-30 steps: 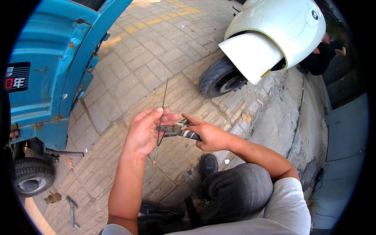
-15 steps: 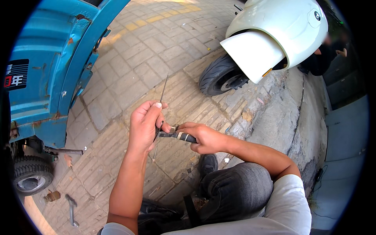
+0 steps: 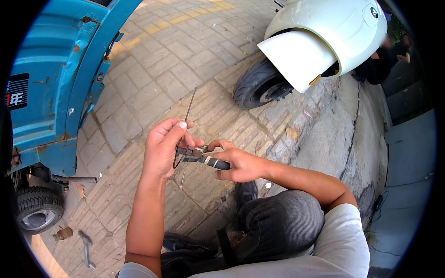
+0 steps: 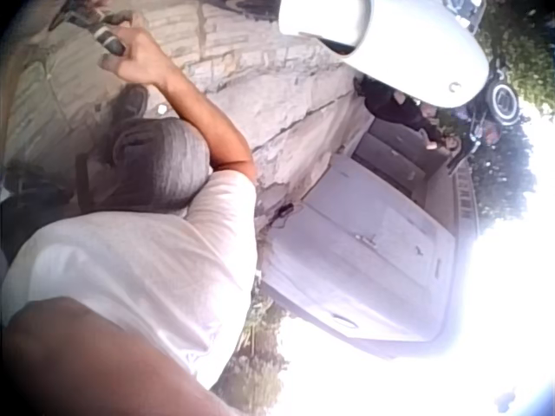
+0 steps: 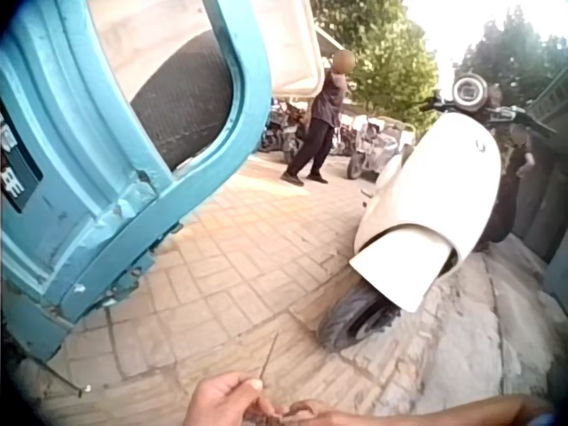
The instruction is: The person searches through a cluttered workbench for a small metal piece, then walks outside to a parked three-wheeled vehicle. They use pliers to strip and bend the metal piece, preparing it for use in a repair.
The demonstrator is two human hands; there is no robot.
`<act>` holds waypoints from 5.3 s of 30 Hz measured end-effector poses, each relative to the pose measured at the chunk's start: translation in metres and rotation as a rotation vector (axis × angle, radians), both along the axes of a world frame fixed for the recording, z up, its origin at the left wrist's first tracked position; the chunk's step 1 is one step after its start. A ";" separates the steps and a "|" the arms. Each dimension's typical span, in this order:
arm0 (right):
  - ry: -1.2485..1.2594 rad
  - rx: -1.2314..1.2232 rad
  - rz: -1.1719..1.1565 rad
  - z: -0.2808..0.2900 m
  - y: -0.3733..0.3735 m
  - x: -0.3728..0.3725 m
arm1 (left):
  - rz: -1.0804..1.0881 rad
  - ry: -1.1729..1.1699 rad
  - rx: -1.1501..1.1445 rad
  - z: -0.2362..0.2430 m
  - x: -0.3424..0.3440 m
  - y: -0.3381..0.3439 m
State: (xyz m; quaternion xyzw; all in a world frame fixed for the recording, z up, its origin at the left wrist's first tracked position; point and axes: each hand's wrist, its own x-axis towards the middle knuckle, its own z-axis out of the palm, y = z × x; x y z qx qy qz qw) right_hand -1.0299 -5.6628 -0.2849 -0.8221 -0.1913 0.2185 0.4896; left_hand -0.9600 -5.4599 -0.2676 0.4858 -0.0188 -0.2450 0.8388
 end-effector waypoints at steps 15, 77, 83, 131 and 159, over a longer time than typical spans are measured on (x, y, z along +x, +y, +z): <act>0.242 0.025 -0.060 0.009 -0.001 -0.007 | 0.010 0.057 -0.006 0.000 -0.009 -0.009; -0.175 -0.025 0.128 0.000 -0.005 -0.005 | -0.441 0.092 -0.291 -0.019 -0.011 0.005; -0.179 -0.087 0.150 0.002 -0.006 -0.004 | -0.417 0.040 -0.232 -0.016 -0.012 0.005; -0.433 -0.084 -0.270 -0.002 -0.008 0.012 | -0.007 -0.180 0.247 -0.008 -0.009 0.012; -0.502 -0.123 -0.144 0.017 -0.019 0.015 | 0.137 -0.721 0.601 0.009 -0.029 0.000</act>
